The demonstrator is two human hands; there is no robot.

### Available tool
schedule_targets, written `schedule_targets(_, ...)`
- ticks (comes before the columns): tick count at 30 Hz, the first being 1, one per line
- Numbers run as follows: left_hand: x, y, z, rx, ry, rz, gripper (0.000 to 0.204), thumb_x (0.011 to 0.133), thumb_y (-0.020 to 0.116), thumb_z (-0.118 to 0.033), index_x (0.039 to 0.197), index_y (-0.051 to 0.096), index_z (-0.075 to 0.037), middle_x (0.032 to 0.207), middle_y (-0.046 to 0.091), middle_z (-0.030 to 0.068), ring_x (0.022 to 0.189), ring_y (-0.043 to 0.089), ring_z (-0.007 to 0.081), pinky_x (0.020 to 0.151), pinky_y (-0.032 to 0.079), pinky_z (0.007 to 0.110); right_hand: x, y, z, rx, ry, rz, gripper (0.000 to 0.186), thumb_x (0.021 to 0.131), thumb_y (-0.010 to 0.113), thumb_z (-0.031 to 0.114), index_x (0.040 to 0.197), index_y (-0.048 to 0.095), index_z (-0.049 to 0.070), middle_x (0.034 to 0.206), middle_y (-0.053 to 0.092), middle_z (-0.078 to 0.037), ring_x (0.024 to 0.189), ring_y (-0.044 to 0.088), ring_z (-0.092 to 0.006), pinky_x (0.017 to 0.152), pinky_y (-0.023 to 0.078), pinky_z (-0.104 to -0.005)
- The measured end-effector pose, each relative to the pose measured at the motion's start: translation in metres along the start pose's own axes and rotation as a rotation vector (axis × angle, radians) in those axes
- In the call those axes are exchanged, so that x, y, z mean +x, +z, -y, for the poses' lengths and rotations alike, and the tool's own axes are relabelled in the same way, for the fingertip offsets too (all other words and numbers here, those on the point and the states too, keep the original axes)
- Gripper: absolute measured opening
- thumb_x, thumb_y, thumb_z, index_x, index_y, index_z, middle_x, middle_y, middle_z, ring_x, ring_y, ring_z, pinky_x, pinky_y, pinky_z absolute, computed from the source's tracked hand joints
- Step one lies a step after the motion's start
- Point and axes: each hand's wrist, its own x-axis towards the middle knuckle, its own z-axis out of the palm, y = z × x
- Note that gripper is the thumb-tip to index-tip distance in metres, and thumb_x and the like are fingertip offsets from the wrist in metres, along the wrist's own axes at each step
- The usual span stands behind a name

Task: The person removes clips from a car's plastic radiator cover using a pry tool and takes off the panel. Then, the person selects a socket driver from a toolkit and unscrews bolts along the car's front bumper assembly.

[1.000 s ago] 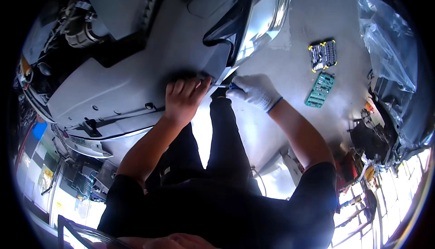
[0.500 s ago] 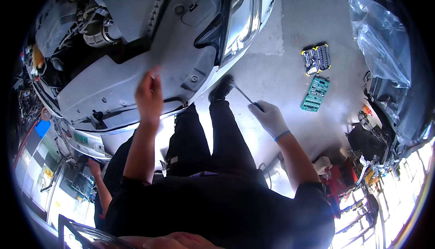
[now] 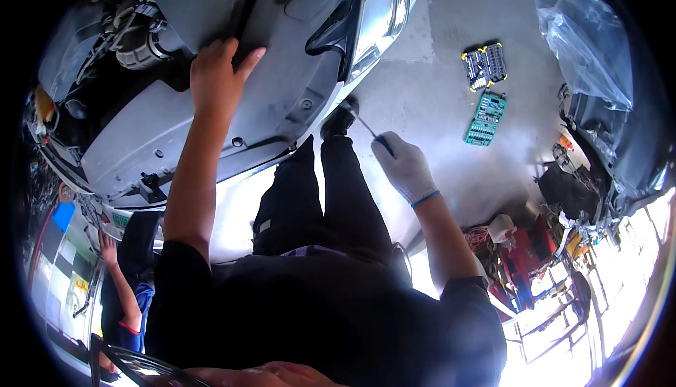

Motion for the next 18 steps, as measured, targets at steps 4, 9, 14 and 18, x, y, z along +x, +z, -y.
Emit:
schedule_targets(4, -0.038, -0.012, -0.021, -0.275, 0.034, -0.133, 0.026, 0.101, 0.074, -0.034, 0.101, 0.072, -0.009, 0.079, 0.066, 0.0109, 0.077, 0.067, 0.0322, 0.076, 0.052, 0.046, -0.019, -0.005, 0.067, -0.319, -0.102, 0.079, 0.035, 0.103, 0.063, 0.026, 0.136, 0.064, 0.015, 0.090, 0.074, -0.021, 0.085, 0.072, -0.0435, 0.077, 0.057, -0.0534)
schedule_targets(9, -0.142, -0.010, -0.078, -0.350, 0.098, 0.332, 0.050, 0.095, 0.075, -0.014, 0.145, 0.067, -0.016, 0.071, 0.067, 0.0032, 0.061, 0.066, 0.0225, 0.063, 0.053, 0.038, -0.013, 0.000, 0.102, -0.463, -0.358, -0.088, 0.034, 0.104, 0.062, 0.025, 0.137, 0.066, 0.018, 0.087, 0.074, -0.016, 0.080, 0.074, -0.0382, 0.071, 0.058, -0.0493)
schedule_targets(14, -0.162, 0.002, -0.092, -0.283, 0.012, 0.425, 0.063, 0.093, 0.073, -0.010, 0.155, 0.061, -0.017, 0.062, 0.064, 0.0024, 0.051, 0.065, 0.0203, 0.053, 0.052, 0.035, 0.013, -0.004, 0.136, -0.942, -0.453, -0.027, 0.031, 0.106, 0.061, 0.025, 0.136, 0.067, 0.022, 0.082, 0.071, -0.009, 0.073, 0.073, -0.0302, 0.063, 0.056, -0.0451)
schedule_targets(18, -0.157, 0.004, -0.093, -0.242, 0.014, 0.377, 0.068, 0.089, 0.072, -0.006, 0.155, 0.062, -0.021, 0.061, 0.063, 0.0006, 0.052, 0.066, 0.0174, 0.054, 0.054, 0.032, 0.009, 0.002, 0.166, -1.184, -0.422, 0.075, 0.033, 0.096, 0.065, 0.013, 0.130, 0.065, 0.012, 0.087, 0.075, -0.010, 0.072, 0.077, -0.0294, 0.057, 0.058, -0.0436)
